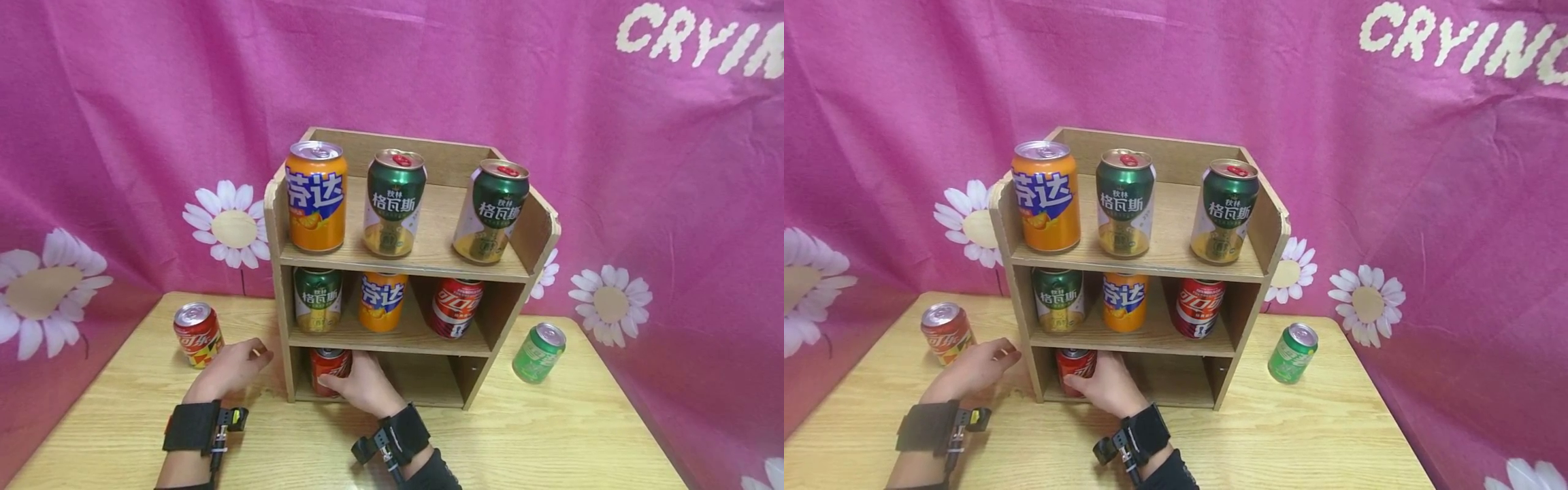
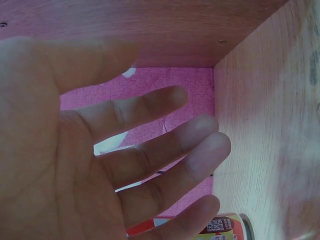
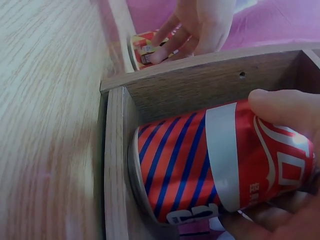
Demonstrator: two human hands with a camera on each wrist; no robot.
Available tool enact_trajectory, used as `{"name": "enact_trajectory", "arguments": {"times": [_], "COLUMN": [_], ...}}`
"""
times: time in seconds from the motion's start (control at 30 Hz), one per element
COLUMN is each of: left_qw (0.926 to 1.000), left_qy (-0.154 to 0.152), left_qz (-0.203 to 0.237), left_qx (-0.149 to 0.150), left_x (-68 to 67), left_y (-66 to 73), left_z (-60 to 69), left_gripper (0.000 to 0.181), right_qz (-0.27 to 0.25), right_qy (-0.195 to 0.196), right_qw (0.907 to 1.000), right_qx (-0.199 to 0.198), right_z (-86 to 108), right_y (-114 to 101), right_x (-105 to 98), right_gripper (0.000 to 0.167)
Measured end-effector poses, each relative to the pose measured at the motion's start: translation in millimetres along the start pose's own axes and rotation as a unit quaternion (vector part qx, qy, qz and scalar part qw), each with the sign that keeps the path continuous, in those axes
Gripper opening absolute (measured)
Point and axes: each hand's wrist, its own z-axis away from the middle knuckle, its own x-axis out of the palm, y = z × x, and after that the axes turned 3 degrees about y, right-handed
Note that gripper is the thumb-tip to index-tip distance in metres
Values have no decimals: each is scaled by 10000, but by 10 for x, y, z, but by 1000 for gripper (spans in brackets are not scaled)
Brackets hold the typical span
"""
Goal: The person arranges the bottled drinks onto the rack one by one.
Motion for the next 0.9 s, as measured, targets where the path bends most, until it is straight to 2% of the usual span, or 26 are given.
{"name": "enact_trajectory", "arguments": {"times": [0.33,0.63,0.9], "left_qw": [10000,10000,10000], "left_qy": [22,55,22], "left_qz": [-40,-60,-25], "left_qx": [-51,-12,-65], "left_x": [5,6,-1], "left_y": [4,22,6], "left_z": [12,2,-6], "left_gripper": [27,27,29], "right_qz": [298,1038,468], "right_qy": [337,797,252], "right_qw": [9990,9913,9984], "right_qx": [-22,-130,-211], "right_z": [30,51,23], "right_y": [-81,-85,-62], "right_x": [38,119,61], "right_gripper": [61,60,62]}}
